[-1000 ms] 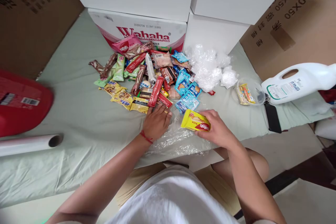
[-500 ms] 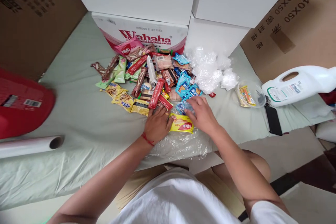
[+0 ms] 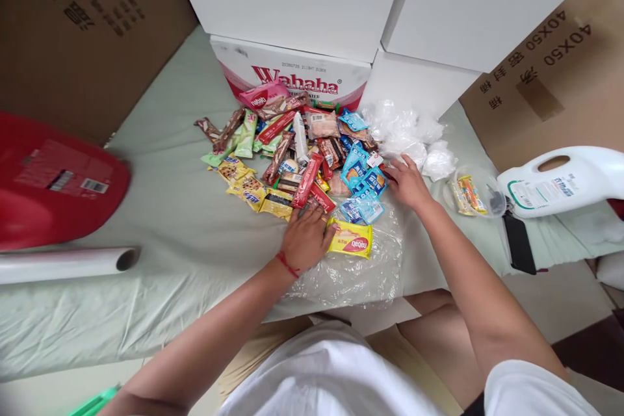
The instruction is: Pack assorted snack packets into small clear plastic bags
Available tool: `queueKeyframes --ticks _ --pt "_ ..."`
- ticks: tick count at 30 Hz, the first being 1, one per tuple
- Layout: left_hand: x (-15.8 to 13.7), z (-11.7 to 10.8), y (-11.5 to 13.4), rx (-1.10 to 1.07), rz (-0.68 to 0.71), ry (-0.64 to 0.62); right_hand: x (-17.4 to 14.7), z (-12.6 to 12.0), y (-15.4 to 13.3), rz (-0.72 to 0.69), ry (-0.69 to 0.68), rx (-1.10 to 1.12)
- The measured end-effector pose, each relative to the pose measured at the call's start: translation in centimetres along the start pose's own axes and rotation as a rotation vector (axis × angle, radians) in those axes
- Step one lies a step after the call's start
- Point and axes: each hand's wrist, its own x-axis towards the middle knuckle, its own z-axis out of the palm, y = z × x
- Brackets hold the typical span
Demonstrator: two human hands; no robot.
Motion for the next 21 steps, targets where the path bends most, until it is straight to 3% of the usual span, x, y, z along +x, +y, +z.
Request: queueKeyframes --ticks 4,8,11,14,17,21 --pt "0.0 -0.1 0.0 -0.016 0.001 -0.009 0.7 -2.3 -3.9 0.022 0.015 -0.025" --pt "0.0 -0.2 0.1 -0.020 0.006 0.000 4.0 -5.6 -10.7 0.003 0.094 0.020" --pt "-0.1 -0.1 0.0 -0.003 0.000 0.004 7.8 -5.8 -16.5 -0.267 0.079 0.113" --pt "-0.1 0.0 -0.2 0.014 0.012 0.006 11.1 -3.9 -20.1 -0.535 -0.021 0.112" --pt "-0.1 0.0 -0.2 0.021 0.015 -0.001 12.3 -2.0 -19.7 -0.468 -0.060 0.078" --pt "-0.1 0.0 -0.1 -0.001 0.023 0.015 10.3 -1.5 -16.0 -0.306 -0.005 0.084"
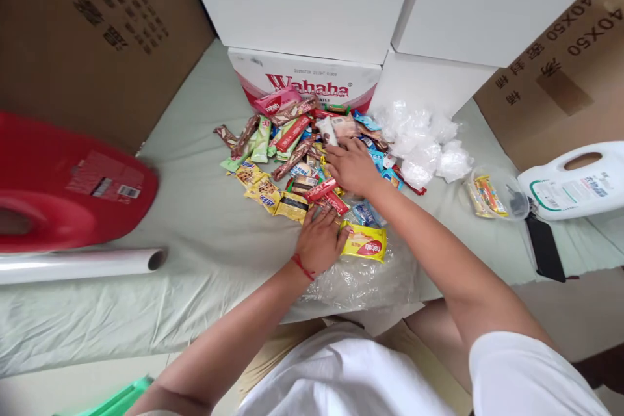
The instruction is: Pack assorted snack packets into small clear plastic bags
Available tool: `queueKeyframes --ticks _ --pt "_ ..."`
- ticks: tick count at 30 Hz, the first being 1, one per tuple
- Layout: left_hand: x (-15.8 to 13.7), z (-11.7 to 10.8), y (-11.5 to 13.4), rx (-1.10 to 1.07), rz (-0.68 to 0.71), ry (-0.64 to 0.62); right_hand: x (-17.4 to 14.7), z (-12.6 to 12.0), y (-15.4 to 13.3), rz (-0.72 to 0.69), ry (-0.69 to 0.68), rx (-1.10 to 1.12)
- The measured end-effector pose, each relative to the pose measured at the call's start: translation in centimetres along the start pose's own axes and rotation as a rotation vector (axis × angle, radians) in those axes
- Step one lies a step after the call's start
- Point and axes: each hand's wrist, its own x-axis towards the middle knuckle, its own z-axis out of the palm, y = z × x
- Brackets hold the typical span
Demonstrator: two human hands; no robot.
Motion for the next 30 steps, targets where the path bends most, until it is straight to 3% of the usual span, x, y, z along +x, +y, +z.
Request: queueKeyframes --ticks 3,5,10,13,17,22,25,28,30 --pt "0.0 0.1 0.1 -0.026 0.008 0.022 -1.3 -1.2 0.8 0.053 0.011 0.017" --pt "0.0 0.1 0.1 -0.042 0.002 0.027 -0.2 -2.2 0.5 0.072 0.026 0.037" --pt "-0.1 0.2 0.0 -0.053 -0.011 0.021 9.0 -4.0 -0.2 0.027 0.176 -0.014" --pt "0.0 0.3 0.0 -0.052 -0.020 0.025 14.5 -4.0 -0.2 -0.079 0.163 -0.085" --pt "0.1 0.5 -0.1 -0.071 -0.027 0.036 17.1 -3.3 -0.9 -0.005 0.116 -0.187" --pt "0.1 0.3 -0.6 -0.060 0.013 -0.023 15.5 -4.3 -1.5 0.079 0.153 -0.180" --pt "0.1 0.2 -0.8 -0.060 0.014 -0.044 12.7 -6.3 -1.2 0.069 0.266 0.017" --pt "0.2 0.2 -0.9 -0.085 0.014 -0.045 6.8 -8.5 -1.1 0.092 0.306 0.416" --pt "0.3 0.2 -0.8 -0.095 0.005 -0.046 1.0 -9.3 -1.2 0.193 0.268 0.698"
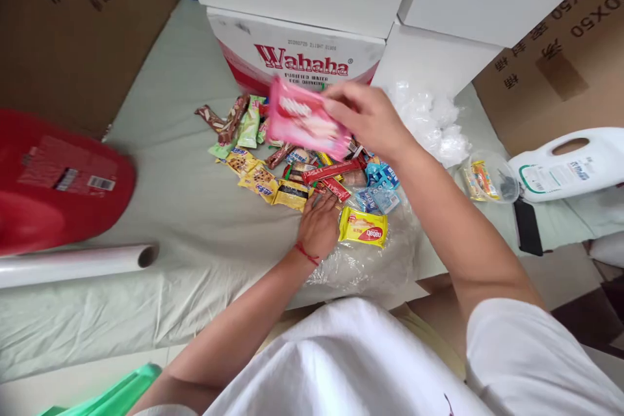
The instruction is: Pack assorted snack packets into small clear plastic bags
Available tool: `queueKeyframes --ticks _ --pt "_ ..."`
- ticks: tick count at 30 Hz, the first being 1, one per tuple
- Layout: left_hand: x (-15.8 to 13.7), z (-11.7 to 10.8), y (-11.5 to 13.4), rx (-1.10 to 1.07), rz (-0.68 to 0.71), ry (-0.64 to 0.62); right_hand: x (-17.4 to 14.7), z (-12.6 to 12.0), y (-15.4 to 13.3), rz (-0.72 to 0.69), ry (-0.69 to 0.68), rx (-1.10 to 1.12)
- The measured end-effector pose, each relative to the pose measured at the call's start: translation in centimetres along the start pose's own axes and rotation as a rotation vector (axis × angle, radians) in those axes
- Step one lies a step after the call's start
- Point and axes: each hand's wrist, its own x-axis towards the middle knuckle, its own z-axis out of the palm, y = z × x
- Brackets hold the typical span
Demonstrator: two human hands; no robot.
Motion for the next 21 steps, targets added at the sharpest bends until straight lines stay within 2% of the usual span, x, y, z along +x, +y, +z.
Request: queueKeyframes --ticks 3,5,8,11,16,18,21 --pt "0.1 -0.1 0.0 0.003 -0.006 0.005 -8.7 -2.6 1.0 0.365 -0.055 0.268" --pt "0.2 -0.1 0.0 0.012 -0.003 0.007 -13.7 -3.1 2.2 0.558 -0.065 0.373" --pt "0.3 -0.2 -0.1 0.025 -0.007 -0.011 -18.4 -1.9 4.1 0.674 -0.079 0.407" --pt "0.4 -0.4 -0.1 0.041 -0.018 -0.030 -20.2 0.2 5.5 0.622 -0.097 0.255" --pt "0.6 -0.7 -0.2 0.072 -0.013 -0.038 -20.6 2.4 5.5 0.358 -0.055 -0.339" --pt "0.5 -0.7 -0.2 0.087 -0.006 -0.036 -20.7 2.6 4.9 0.273 -0.115 -0.465" --pt "0.4 -0.5 -0.2 0.101 0.006 -0.016 -20.8 2.9 4.0 0.210 -0.288 -0.533"
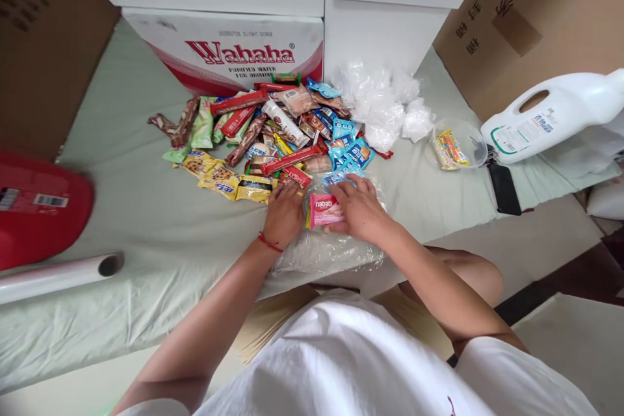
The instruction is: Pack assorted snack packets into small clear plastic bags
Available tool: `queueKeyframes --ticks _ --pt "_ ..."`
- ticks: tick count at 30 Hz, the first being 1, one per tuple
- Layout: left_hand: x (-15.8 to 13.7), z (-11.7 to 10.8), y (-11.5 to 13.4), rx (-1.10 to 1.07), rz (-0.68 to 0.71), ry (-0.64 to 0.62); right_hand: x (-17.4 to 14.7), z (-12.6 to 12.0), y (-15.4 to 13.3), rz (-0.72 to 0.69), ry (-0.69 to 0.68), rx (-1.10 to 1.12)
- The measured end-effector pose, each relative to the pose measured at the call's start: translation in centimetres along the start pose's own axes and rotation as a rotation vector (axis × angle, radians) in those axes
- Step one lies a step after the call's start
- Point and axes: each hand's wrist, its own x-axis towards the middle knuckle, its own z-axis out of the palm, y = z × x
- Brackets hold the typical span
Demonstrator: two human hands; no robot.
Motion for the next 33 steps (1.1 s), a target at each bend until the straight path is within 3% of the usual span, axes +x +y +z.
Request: queueKeyframes --ticks 2,8,13,21,29,33 --pt "0.0 0.1 0.0 0.000 0.000 0.010 -0.1 0.1 -0.5 -0.003 -0.049 -0.045" --pt "0.0 0.4 -0.1 -0.025 0.004 0.026 -0.2 0.7 -1.8 -0.028 0.017 -0.095" --pt "0.0 0.5 -0.3 -0.054 0.004 0.029 -0.4 0.5 -1.5 -0.049 -0.013 -0.067" --pt "0.0 0.7 -0.7 -0.116 0.007 0.035 -1.4 -0.6 -1.0 -0.242 0.028 0.087" --pt "0.4 0.4 -1.6 -0.289 0.047 0.079 -0.2 1.8 -1.4 -0.107 -0.027 0.011" --pt "0.4 0.0 -1.7 -0.439 -0.038 0.183 -0.2 2.0 -1.0 -0.097 0.017 -0.009"
